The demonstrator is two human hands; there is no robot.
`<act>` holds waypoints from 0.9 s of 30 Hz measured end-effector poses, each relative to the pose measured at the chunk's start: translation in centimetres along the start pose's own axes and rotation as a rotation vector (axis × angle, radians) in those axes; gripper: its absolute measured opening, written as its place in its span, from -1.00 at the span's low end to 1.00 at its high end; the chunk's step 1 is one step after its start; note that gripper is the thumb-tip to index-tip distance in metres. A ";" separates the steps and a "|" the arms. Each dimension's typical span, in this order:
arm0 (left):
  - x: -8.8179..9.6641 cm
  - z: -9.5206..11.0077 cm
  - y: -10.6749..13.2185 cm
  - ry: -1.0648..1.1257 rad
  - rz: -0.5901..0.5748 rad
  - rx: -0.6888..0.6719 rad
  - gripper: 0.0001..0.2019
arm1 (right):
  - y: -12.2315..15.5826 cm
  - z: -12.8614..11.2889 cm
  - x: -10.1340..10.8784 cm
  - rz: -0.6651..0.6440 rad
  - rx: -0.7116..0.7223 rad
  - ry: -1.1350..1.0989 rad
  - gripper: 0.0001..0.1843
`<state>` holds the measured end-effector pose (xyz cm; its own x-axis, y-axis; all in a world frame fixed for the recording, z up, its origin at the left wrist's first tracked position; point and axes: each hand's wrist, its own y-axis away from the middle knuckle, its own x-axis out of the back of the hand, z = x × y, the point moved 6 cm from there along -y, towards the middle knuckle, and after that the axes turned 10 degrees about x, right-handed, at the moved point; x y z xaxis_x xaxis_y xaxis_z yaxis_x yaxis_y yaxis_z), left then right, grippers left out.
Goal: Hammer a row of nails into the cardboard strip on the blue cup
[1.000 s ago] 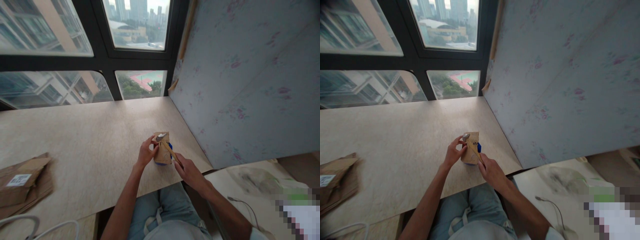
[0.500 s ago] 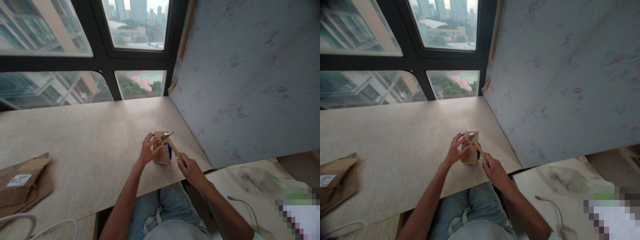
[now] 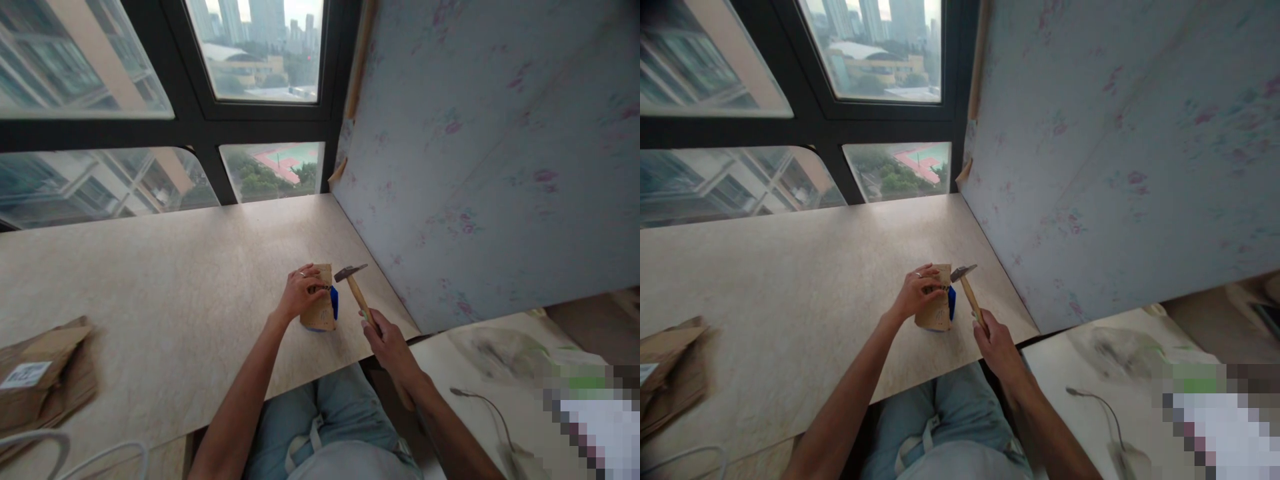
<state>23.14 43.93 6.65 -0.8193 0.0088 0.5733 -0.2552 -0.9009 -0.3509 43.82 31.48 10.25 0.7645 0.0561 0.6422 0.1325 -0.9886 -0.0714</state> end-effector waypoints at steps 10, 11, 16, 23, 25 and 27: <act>-0.2 0.1 1.0 0.107 0.061 0.010 -0.95 | -0.4 -0.8 -0.5 -0.047 0.036 -0.014 -0.60; -0.3 0.0 1.0 0.109 0.064 0.016 -0.94 | -0.5 -0.9 -0.6 -0.058 0.046 -0.015 -0.61; -0.5 -0.4 1.1 0.124 0.060 0.029 -0.93 | -0.9 -1.7 -1.0 -0.099 0.097 0.004 -0.63; -0.6 -0.4 1.2 0.144 0.065 0.035 -0.94 | -1.4 -1.9 -1.5 -0.221 0.102 0.134 -0.63; -0.7 -0.4 1.2 0.151 0.067 0.041 -0.95 | -1.4 -2.0 -1.3 -0.214 0.117 0.139 -0.64; -0.7 -0.5 1.3 0.158 0.072 0.050 -0.96 | -1.3 -2.2 -0.9 -0.184 0.133 0.124 -0.64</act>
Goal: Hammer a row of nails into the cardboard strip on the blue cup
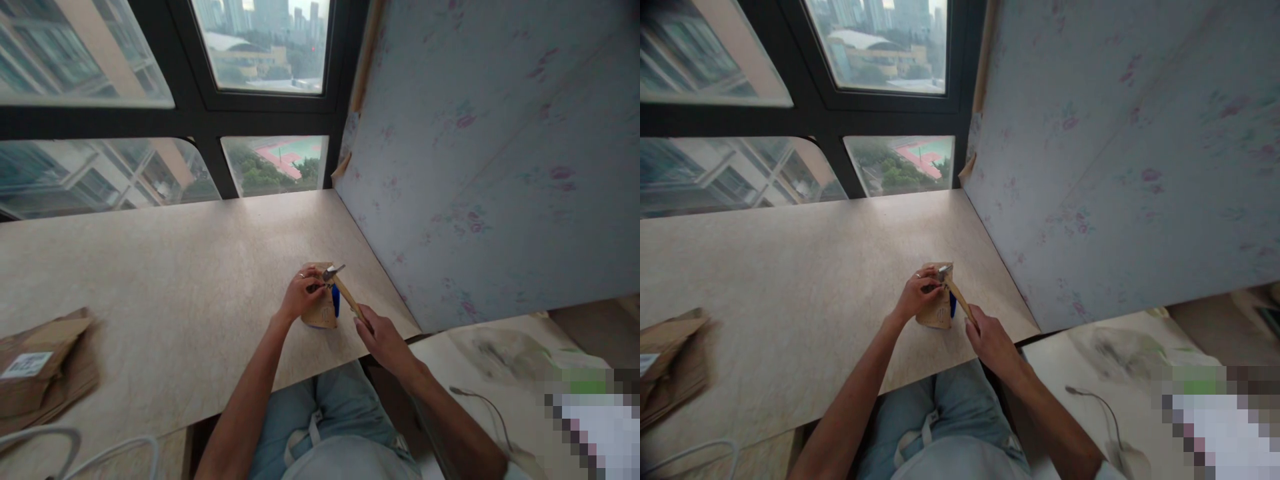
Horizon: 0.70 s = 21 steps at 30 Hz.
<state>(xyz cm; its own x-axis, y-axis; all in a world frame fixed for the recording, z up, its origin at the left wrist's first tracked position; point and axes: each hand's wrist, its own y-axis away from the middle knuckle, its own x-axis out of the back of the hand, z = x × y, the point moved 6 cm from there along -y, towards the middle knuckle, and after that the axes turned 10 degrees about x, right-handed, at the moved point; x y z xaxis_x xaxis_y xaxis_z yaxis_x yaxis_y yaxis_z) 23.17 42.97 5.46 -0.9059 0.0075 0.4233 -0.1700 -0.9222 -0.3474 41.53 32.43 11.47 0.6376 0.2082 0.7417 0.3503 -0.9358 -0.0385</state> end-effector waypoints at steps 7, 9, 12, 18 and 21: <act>0.0 0.0 0.0 0.019 -0.022 0.009 -0.93 | 0.0 -0.1 -0.8 -0.061 -0.012 0.036 -0.66; -0.1 0.0 0.0 0.031 -0.024 0.021 -0.94 | 0.0 0.0 -0.8 -0.055 -0.006 0.032 -0.66; 0.0 -0.2 0.0 0.047 -0.009 0.047 -0.97 | 0.1 0.0 -0.3 0.017 0.002 -0.015 -0.65; -0.2 -0.6 0.1 0.060 -0.024 0.072 -0.96 | 0.6 0.5 0.3 0.064 -0.026 -0.072 -0.60; -0.3 -0.9 0.1 0.071 -0.037 0.086 -0.96 | 0.8 0.6 0.2 0.043 -0.036 -0.079 -0.59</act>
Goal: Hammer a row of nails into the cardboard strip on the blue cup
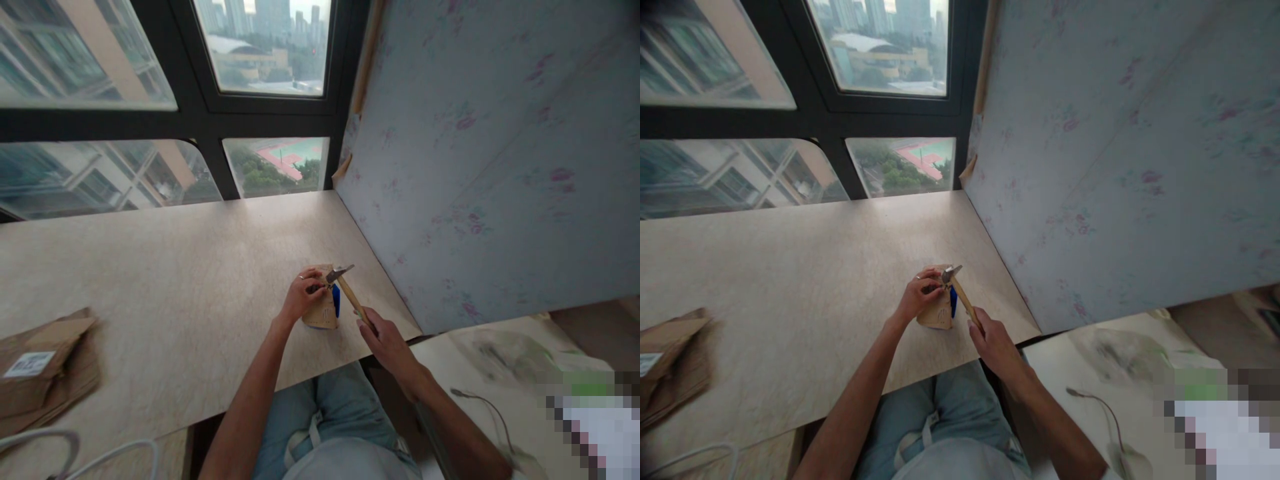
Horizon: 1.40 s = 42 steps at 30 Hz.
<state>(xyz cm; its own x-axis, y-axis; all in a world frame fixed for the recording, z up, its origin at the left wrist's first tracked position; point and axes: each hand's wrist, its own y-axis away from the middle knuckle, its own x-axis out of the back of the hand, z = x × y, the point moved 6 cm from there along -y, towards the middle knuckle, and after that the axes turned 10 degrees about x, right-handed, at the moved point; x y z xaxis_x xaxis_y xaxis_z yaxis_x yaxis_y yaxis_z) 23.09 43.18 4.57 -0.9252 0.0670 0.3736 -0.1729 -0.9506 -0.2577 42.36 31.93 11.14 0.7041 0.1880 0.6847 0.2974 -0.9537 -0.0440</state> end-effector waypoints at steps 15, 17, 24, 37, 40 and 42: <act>0.0 0.1 0.1 0.011 0.033 0.005 -0.97 | -0.5 0.1 -0.4 0.036 0.029 0.022 -0.62; 0.0 0.2 0.1 0.013 0.037 0.004 -0.96 | -0.4 0.1 -0.5 0.034 0.040 0.028 -0.63; -0.1 0.3 0.1 -0.004 0.032 -0.001 -0.94 | -0.4 -0.5 -0.9 -0.041 0.053 0.071 -0.62; 0.3 0.4 0.2 -0.005 0.039 -0.028 -0.92 | 1.6 0.8 -1.0 0.075 0.016 -0.059 -0.61; 0.5 0.9 0.3 -0.005 0.048 -0.061 -0.80 | 2.2 1.4 -1.1 0.152 -0.031 -0.094 -0.58; 0.9 1.2 0.5 -0.032 0.069 -0.079 -0.66 | 2.5 1.7 -1.1 0.210 -0.082 -0.110 -0.56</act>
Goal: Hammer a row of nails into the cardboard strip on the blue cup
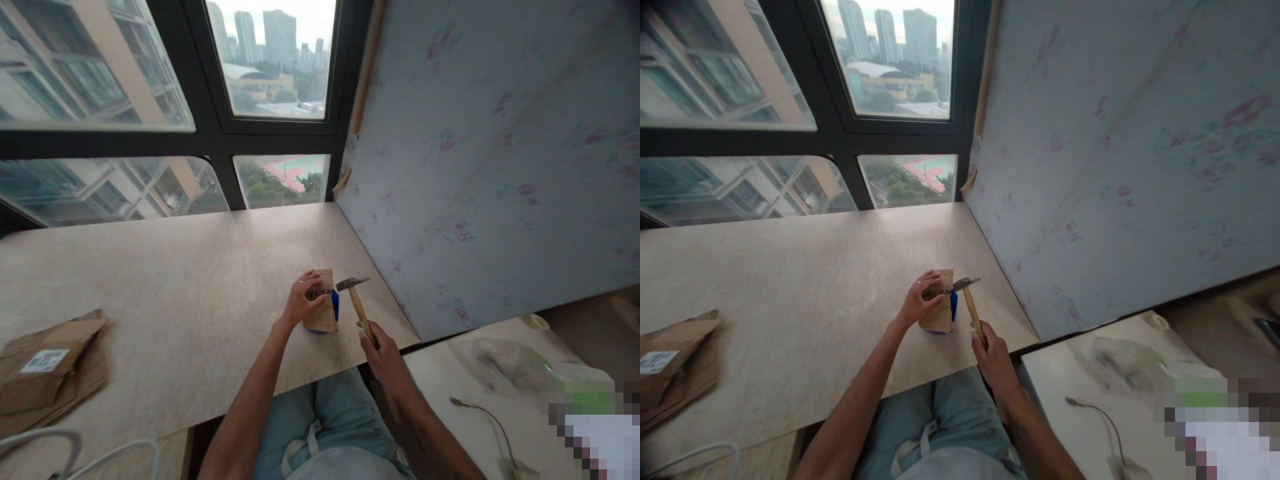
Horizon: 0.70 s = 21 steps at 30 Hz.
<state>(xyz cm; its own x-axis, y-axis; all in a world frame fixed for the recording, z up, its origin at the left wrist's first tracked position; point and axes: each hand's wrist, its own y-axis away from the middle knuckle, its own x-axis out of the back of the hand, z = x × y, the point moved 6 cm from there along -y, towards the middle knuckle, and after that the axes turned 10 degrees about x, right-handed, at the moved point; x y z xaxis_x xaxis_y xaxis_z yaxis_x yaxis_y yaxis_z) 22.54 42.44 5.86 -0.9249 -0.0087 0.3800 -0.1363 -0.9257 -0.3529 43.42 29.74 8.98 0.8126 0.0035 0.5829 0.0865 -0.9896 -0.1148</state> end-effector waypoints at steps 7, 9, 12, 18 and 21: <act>1.9 0.4 1.5 -0.116 0.011 -0.027 -0.49 | 0.1 0.6 0.4 0.090 -0.056 -0.046 -0.54; 2.0 -0.2 2.2 -0.140 -0.003 0.012 -0.43 | 0.1 0.9 0.2 0.060 -0.056 -0.063 -0.53; 1.8 -1.4 3.1 -0.160 0.004 0.098 -0.37 | -0.1 1.1 -0.4 0.036 -0.044 -0.079 -0.55; 1.9 -1.9 3.0 -0.138 0.115 0.106 -0.75 | -1.2 1.6 -2.1 0.070 -0.048 -0.111 -0.59; 1.7 -1.8 2.2 -0.102 0.080 0.086 -0.84 | -2.0 1.5 -2.8 0.080 -0.041 -0.120 -0.60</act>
<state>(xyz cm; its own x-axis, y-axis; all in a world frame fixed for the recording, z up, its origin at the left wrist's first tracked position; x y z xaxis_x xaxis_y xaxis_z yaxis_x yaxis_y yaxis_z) 20.05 41.02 4.18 -0.8901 -0.1180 0.4402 -0.0287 -0.9495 -0.3125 41.86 31.93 6.36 0.8794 -0.0609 0.4722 -0.0029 -0.9925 -0.1226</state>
